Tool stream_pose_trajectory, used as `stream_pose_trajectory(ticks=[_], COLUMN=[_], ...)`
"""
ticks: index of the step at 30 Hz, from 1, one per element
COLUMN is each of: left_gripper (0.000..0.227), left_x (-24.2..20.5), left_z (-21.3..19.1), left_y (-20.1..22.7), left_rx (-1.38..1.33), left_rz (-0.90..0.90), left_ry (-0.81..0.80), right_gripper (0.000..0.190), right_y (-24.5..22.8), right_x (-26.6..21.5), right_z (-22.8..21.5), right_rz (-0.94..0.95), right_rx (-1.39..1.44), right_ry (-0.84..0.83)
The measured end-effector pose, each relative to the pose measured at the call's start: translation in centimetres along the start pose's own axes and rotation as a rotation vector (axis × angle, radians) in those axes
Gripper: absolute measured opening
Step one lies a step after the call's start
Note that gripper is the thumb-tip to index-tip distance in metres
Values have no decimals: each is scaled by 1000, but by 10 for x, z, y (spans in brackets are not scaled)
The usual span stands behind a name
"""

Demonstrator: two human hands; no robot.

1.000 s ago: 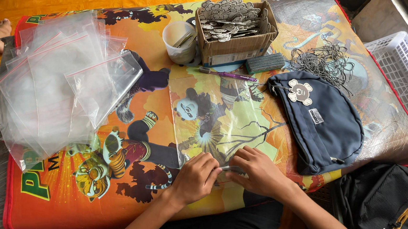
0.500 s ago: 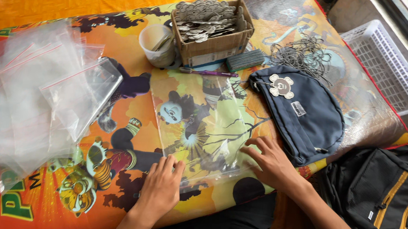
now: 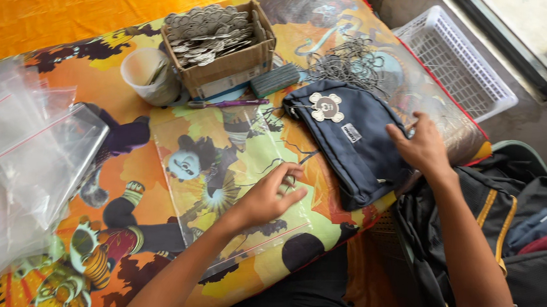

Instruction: The person prepares a small bag by wiping it, then places a dark blue pouch inside the bag and folds the top over.

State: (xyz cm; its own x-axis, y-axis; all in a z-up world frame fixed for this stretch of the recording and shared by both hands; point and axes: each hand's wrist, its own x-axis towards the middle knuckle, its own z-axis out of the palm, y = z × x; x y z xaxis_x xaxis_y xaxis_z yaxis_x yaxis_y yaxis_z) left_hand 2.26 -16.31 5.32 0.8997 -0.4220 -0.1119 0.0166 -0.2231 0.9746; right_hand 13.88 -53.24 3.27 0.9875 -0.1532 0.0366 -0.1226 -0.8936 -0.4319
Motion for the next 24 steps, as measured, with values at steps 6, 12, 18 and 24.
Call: stream_pose_trajectory(ticks=[6,12,18,24], left_gripper=[93,100,109,95], left_x=[108,100,78,88], left_z=[50,56,44,32], left_y=[-46,-15,14,-35], left_rx=[-265,-260,-499,-842], left_rz=[-251,-286,-342,-311], left_ry=[3,107,261,326], right_gripper=[74,52,46,38], right_y=[-7,-36,7,-24], right_x=[7,-23,-39,-77], right_z=[7,7,64,53], right_rz=[154,207,337,369], right_rx=[65,936,1535,1664], right_ry=[-200,-167,-209,-240])
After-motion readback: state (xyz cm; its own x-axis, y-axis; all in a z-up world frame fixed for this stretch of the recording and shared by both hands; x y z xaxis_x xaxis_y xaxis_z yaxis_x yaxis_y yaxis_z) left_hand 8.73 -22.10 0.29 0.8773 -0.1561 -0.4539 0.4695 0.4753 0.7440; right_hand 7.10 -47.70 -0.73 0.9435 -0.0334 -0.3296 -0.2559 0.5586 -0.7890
